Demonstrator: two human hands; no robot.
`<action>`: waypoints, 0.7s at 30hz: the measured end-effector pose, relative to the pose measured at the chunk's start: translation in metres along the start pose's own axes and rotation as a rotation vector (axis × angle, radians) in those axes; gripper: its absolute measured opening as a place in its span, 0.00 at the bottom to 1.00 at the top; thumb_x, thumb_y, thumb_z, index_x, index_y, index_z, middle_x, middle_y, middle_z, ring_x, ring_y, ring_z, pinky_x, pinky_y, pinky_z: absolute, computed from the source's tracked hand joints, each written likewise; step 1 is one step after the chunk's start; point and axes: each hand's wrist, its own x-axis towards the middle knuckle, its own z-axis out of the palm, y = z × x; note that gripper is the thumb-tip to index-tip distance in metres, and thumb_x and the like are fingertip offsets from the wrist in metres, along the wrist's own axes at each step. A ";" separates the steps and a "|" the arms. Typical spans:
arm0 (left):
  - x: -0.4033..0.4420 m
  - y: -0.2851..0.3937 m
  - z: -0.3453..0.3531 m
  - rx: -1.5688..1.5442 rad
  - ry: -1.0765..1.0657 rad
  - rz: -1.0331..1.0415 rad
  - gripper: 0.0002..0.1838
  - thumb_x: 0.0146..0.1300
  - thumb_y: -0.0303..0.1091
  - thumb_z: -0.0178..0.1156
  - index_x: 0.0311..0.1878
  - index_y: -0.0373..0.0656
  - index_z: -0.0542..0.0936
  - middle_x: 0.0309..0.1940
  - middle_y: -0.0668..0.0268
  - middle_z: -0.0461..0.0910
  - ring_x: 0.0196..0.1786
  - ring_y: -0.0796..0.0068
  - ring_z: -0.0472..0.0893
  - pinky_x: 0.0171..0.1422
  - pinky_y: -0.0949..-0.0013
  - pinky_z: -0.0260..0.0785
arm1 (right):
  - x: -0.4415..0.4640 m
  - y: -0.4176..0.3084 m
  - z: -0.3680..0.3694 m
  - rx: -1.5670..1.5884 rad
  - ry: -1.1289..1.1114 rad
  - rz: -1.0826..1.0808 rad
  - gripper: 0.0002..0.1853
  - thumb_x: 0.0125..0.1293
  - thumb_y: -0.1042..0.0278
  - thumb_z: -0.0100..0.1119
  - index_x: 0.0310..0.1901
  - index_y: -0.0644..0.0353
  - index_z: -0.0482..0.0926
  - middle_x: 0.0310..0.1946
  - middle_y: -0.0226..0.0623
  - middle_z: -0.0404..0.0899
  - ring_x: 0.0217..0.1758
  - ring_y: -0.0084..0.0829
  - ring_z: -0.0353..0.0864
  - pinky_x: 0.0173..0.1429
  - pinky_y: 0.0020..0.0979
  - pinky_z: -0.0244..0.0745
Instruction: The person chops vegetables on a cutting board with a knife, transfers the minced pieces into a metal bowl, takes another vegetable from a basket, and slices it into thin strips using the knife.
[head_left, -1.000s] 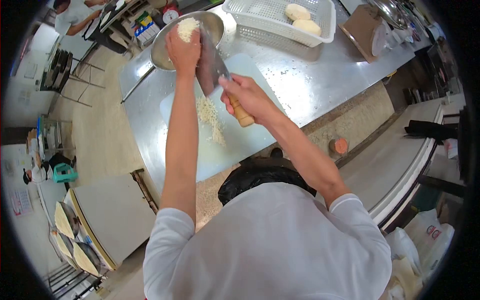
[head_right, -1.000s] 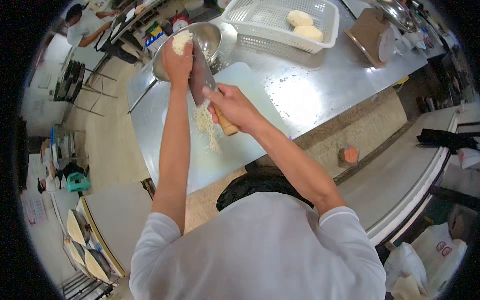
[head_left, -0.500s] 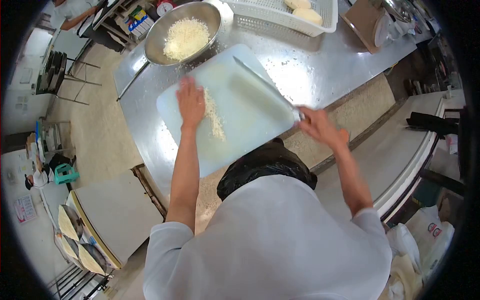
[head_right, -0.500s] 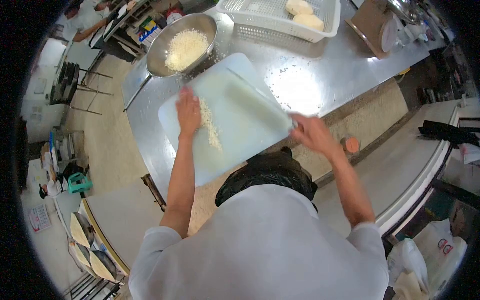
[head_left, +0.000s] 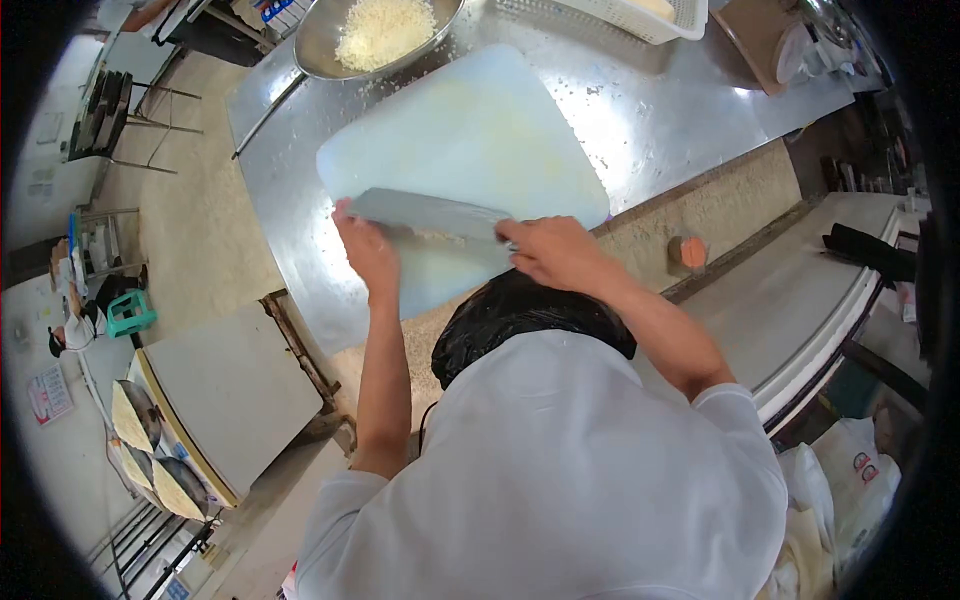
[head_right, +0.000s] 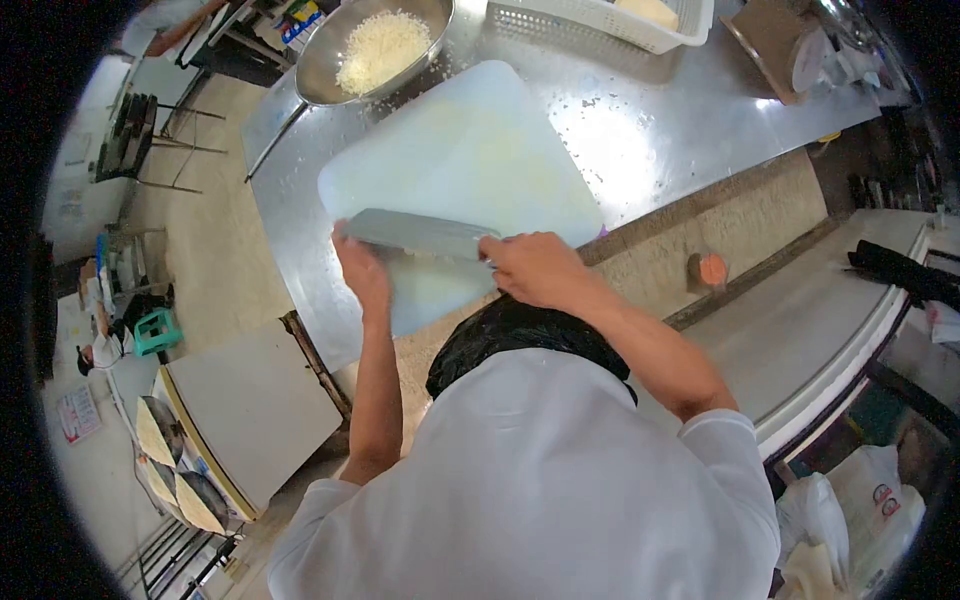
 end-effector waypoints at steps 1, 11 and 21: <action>0.003 0.007 0.009 0.265 -0.055 0.061 0.32 0.81 0.41 0.52 0.79 0.30 0.64 0.79 0.41 0.63 0.84 0.40 0.58 0.88 0.43 0.44 | -0.013 0.004 -0.007 0.085 0.063 -0.018 0.19 0.67 0.67 0.65 0.59 0.57 0.78 0.32 0.51 0.86 0.35 0.51 0.87 0.41 0.53 0.79; -0.036 0.042 -0.001 0.416 -0.524 0.383 0.57 0.62 0.63 0.70 0.83 0.33 0.58 0.84 0.42 0.52 0.86 0.33 0.50 0.87 0.34 0.41 | -0.131 0.099 -0.001 1.286 0.341 0.689 0.14 0.78 0.56 0.62 0.53 0.57 0.77 0.24 0.26 0.72 0.20 0.18 0.69 0.25 0.25 0.68; -0.045 0.075 0.054 0.131 -0.142 0.132 0.45 0.74 0.49 0.63 0.80 0.28 0.58 0.82 0.35 0.54 0.84 0.31 0.53 0.86 0.37 0.45 | -0.023 -0.030 0.095 1.200 -0.057 0.633 0.12 0.79 0.60 0.59 0.49 0.62 0.77 0.23 0.27 0.72 0.21 0.21 0.73 0.27 0.27 0.70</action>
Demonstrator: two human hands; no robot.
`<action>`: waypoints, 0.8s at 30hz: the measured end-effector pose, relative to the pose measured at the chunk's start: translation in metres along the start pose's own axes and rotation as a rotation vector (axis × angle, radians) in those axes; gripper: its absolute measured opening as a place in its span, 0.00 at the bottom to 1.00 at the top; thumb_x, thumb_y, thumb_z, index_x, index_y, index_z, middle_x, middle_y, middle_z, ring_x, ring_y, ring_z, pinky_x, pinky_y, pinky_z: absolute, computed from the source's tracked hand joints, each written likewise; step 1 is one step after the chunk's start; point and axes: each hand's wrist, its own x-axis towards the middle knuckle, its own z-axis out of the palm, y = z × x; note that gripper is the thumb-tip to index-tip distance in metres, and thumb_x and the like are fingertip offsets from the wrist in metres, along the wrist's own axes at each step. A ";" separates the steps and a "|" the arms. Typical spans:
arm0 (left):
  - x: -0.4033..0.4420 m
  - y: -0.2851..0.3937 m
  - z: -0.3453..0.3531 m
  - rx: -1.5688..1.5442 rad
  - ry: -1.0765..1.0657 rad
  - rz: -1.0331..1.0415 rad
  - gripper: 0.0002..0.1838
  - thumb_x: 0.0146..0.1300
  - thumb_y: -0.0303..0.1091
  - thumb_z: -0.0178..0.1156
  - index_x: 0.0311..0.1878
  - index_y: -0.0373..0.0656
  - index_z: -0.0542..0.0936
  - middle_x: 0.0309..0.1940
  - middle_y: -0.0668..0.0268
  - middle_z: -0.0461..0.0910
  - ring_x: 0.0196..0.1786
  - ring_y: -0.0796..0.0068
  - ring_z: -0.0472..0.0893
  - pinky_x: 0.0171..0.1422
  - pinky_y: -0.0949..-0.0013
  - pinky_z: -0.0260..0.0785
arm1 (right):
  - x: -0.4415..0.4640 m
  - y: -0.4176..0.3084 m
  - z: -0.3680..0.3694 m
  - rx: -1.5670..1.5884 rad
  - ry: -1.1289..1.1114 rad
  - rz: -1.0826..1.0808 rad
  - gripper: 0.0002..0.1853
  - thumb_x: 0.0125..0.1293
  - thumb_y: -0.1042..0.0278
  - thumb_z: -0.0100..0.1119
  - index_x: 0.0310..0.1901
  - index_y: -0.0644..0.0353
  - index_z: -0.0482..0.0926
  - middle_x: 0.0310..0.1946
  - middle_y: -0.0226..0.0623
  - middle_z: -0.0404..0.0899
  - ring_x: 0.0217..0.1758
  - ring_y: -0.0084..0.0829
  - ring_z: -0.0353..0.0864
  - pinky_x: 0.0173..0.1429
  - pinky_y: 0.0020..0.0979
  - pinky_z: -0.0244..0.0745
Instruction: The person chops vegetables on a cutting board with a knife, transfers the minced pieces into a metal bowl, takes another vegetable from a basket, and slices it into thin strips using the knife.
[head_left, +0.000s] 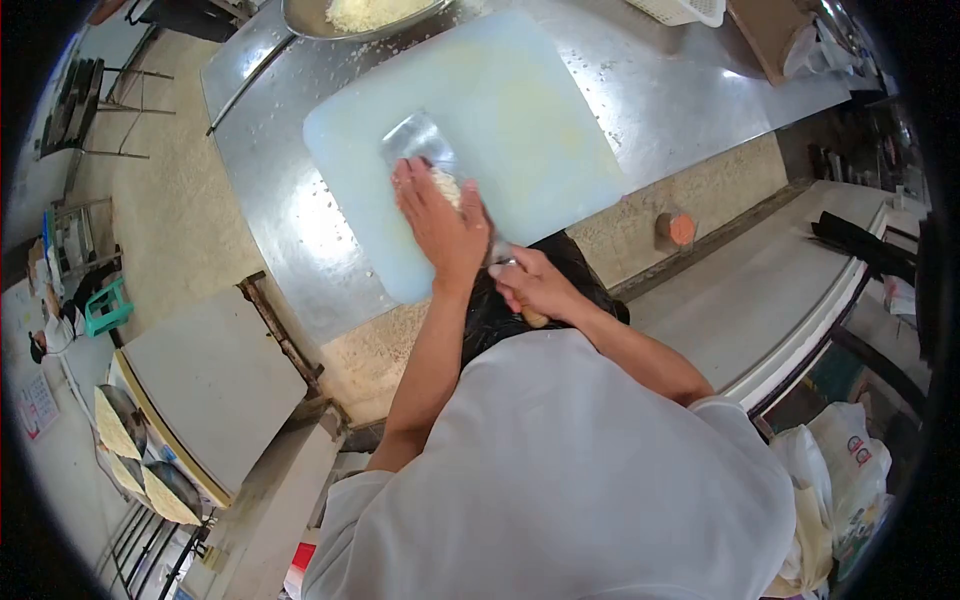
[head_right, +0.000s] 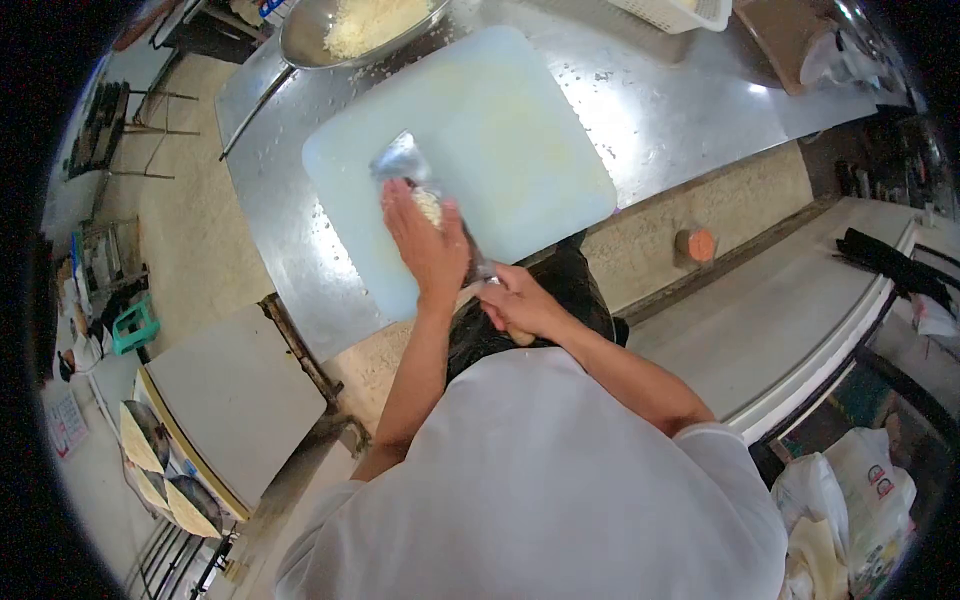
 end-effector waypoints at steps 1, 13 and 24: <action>0.002 -0.001 0.000 -0.067 0.026 -0.022 0.43 0.75 0.47 0.62 0.80 0.28 0.59 0.81 0.35 0.55 0.84 0.31 0.54 0.86 0.38 0.46 | 0.004 -0.002 0.002 -0.024 -0.048 -0.037 0.12 0.79 0.60 0.59 0.49 0.62 0.77 0.23 0.27 0.72 0.21 0.21 0.73 0.28 0.27 0.70; 0.268 0.082 -0.071 -0.312 0.264 0.243 0.22 0.73 0.40 0.63 0.64 0.38 0.81 0.57 0.48 0.86 0.59 0.44 0.84 0.69 0.48 0.72 | -0.061 -0.159 -0.028 -0.256 -0.074 -0.309 0.14 0.77 0.59 0.63 0.46 0.63 0.77 0.21 0.25 0.71 0.21 0.19 0.72 0.27 0.27 0.69; 0.336 0.142 0.078 -0.051 0.156 0.603 0.19 0.61 0.36 0.72 0.53 0.39 0.85 0.53 0.52 0.85 0.59 0.46 0.80 0.69 0.49 0.68 | -0.092 -0.124 -0.151 0.177 0.445 -0.487 0.15 0.78 0.60 0.61 0.55 0.63 0.79 0.26 0.30 0.75 0.23 0.21 0.74 0.29 0.25 0.72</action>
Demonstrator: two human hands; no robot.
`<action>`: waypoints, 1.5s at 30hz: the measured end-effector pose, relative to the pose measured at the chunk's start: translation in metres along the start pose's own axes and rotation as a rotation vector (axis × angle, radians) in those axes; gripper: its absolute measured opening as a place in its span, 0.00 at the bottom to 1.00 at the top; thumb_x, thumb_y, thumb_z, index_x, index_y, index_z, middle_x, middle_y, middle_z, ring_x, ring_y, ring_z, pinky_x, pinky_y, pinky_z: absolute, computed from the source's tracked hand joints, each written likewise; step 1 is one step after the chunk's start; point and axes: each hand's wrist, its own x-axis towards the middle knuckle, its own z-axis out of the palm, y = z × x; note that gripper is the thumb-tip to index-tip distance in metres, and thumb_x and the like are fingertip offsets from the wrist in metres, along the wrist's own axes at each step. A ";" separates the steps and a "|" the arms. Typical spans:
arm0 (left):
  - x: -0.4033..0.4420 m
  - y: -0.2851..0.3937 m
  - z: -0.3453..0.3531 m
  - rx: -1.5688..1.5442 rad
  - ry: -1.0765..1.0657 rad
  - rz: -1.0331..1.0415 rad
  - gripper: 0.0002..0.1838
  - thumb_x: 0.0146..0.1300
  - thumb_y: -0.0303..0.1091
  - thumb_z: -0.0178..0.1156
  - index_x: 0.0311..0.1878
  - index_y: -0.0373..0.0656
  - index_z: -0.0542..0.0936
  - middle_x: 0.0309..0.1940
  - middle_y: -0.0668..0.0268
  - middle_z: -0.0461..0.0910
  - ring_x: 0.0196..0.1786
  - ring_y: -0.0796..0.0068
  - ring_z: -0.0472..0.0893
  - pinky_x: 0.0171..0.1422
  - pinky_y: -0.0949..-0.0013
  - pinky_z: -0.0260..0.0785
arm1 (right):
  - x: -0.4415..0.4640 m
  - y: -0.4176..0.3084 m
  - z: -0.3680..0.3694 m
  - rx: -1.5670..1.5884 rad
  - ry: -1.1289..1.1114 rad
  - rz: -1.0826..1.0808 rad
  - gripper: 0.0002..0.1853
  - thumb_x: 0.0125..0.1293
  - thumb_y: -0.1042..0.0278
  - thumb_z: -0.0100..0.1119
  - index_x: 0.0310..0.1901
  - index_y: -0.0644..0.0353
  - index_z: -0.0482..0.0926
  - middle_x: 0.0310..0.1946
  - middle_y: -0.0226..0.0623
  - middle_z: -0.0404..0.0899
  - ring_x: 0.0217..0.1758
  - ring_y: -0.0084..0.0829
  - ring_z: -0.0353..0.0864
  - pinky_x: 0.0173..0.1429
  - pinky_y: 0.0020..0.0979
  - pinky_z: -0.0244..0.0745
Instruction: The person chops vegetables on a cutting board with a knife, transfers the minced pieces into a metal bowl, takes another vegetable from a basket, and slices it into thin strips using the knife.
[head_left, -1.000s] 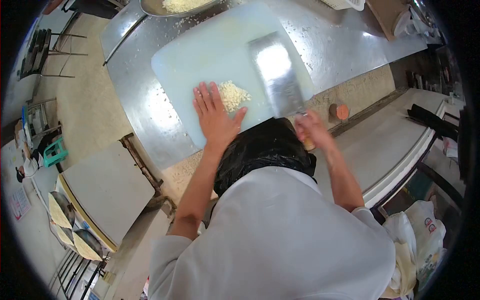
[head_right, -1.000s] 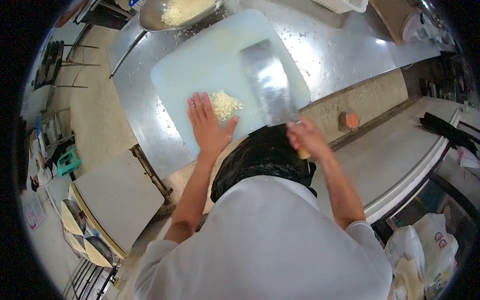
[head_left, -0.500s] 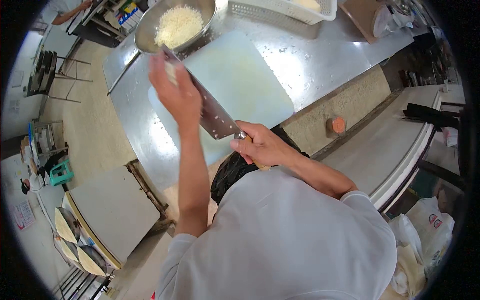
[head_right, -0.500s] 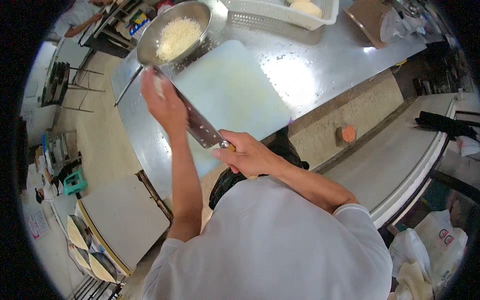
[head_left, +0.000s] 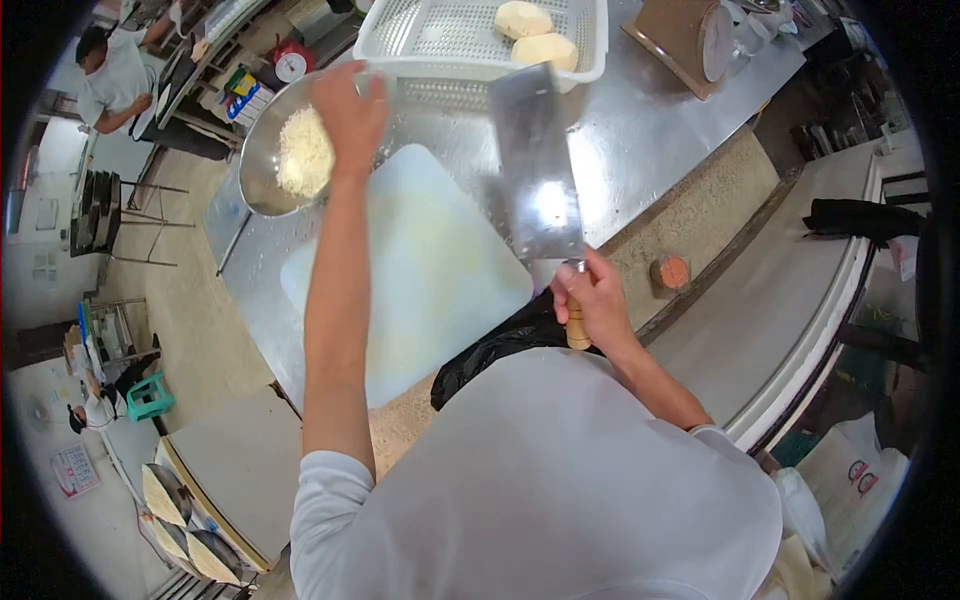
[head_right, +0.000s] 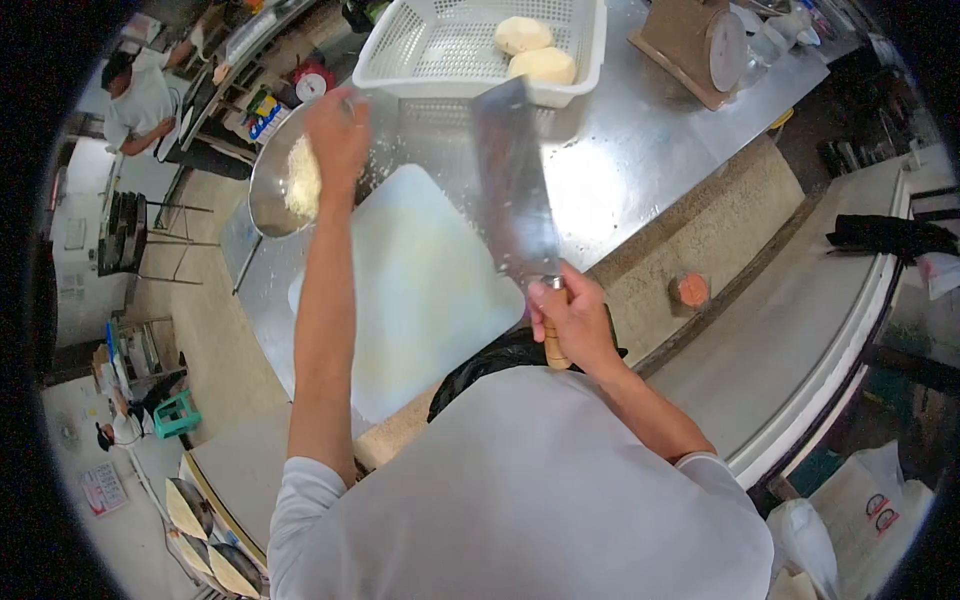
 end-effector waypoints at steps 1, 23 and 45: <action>0.003 0.023 0.024 -0.018 -0.005 0.029 0.17 0.60 0.35 0.72 0.51 0.40 0.86 0.52 0.52 0.85 0.59 0.46 0.80 0.68 0.49 0.68 | 0.005 -0.004 -0.007 0.018 0.058 -0.042 0.15 0.78 0.60 0.60 0.57 0.62 0.79 0.27 0.31 0.75 0.23 0.21 0.74 0.28 0.25 0.71; 0.118 0.124 0.347 0.269 -0.693 -0.508 0.62 0.48 0.63 0.79 0.81 0.46 0.59 0.80 0.41 0.54 0.77 0.29 0.64 0.66 0.31 0.75 | 0.036 -0.042 -0.153 -0.189 0.204 0.040 0.08 0.73 0.68 0.65 0.46 0.65 0.81 0.24 0.27 0.76 0.22 0.18 0.75 0.28 0.26 0.72; 0.111 -0.005 0.322 0.066 -0.658 -0.466 0.53 0.48 0.56 0.78 0.77 0.54 0.67 0.66 0.51 0.76 0.64 0.38 0.79 0.60 0.24 0.75 | 0.067 -0.058 -0.169 -0.128 0.164 0.017 0.13 0.75 0.66 0.62 0.54 0.67 0.81 0.27 0.28 0.74 0.24 0.20 0.76 0.28 0.26 0.74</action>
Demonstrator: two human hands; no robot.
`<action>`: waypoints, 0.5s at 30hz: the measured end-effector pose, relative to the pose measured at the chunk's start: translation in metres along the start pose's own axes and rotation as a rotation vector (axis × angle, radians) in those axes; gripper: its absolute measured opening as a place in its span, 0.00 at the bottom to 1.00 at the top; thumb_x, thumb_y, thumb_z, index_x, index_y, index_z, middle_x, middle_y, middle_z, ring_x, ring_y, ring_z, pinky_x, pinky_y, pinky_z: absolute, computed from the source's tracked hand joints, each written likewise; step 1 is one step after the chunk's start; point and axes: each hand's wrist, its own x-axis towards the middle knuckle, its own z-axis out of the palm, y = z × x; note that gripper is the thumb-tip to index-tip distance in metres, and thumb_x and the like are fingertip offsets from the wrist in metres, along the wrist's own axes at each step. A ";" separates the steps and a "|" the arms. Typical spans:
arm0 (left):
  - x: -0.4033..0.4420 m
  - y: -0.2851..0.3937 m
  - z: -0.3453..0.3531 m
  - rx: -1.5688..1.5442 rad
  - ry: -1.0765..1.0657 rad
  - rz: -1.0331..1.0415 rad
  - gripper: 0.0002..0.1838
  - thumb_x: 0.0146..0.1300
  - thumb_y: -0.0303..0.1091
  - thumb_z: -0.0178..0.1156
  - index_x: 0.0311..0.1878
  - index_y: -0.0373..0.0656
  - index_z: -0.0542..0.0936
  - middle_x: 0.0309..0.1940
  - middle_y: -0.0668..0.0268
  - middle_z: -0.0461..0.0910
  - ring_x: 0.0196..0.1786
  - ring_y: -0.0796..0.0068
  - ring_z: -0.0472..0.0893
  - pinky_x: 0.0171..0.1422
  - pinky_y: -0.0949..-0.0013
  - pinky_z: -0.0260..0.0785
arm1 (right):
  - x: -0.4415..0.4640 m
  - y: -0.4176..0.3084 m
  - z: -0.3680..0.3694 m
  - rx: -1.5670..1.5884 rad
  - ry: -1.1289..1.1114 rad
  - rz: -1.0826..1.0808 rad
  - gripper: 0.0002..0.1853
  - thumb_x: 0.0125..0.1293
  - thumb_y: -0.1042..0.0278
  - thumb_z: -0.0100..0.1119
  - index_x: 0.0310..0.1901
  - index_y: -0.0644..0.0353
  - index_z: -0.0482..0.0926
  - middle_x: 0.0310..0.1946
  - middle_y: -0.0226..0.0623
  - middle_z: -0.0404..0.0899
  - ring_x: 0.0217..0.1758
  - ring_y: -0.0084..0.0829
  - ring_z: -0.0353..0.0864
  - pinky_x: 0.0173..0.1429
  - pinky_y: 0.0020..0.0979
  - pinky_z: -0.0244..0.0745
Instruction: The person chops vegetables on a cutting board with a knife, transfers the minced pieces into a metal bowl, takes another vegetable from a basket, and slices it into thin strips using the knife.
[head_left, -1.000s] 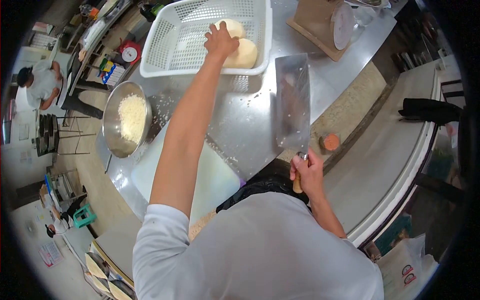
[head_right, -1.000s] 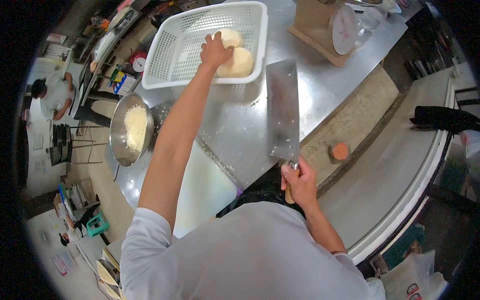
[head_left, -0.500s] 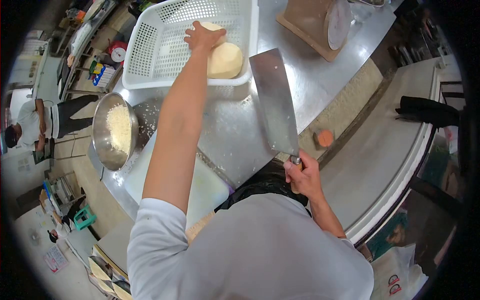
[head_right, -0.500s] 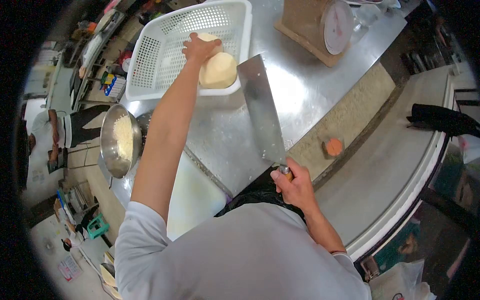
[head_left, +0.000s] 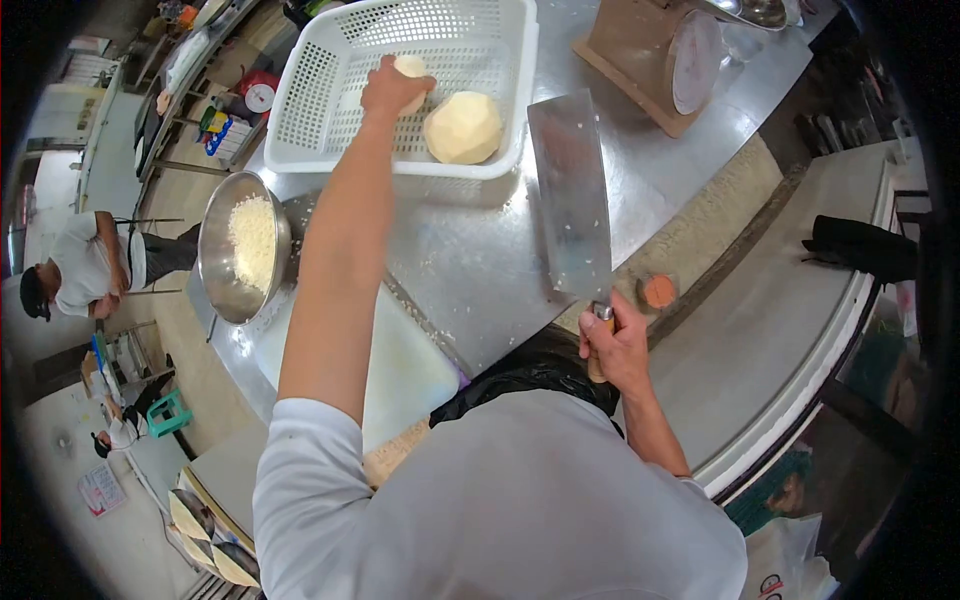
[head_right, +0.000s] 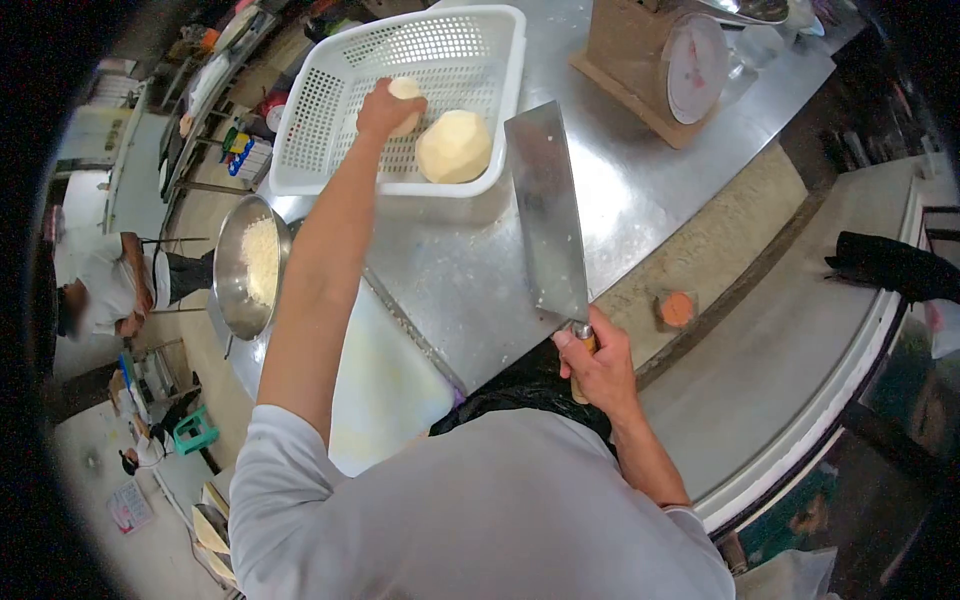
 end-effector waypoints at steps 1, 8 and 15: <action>0.002 -0.004 -0.006 -0.174 -0.035 0.005 0.51 0.49 0.55 0.78 0.76 0.52 0.68 0.64 0.51 0.78 0.62 0.39 0.81 0.58 0.26 0.76 | -0.001 0.001 0.000 0.014 -0.007 0.003 0.14 0.75 0.66 0.62 0.54 0.67 0.81 0.27 0.28 0.74 0.24 0.20 0.76 0.28 0.26 0.74; -0.076 0.030 -0.081 -1.473 -0.368 -0.200 0.40 0.65 0.53 0.62 0.74 0.37 0.70 0.69 0.42 0.76 0.66 0.33 0.80 0.57 0.24 0.78 | -0.001 0.003 0.000 0.055 -0.082 0.040 0.11 0.75 0.70 0.63 0.54 0.65 0.81 0.27 0.26 0.76 0.24 0.17 0.75 0.29 0.24 0.72; -0.213 -0.007 -0.125 -1.947 -0.629 0.256 0.44 0.69 0.60 0.51 0.79 0.38 0.65 0.73 0.44 0.73 0.70 0.31 0.76 0.61 0.19 0.74 | 0.013 -0.001 0.027 -0.008 -0.223 -0.030 0.12 0.75 0.69 0.64 0.54 0.64 0.81 0.25 0.26 0.76 0.23 0.17 0.75 0.28 0.25 0.72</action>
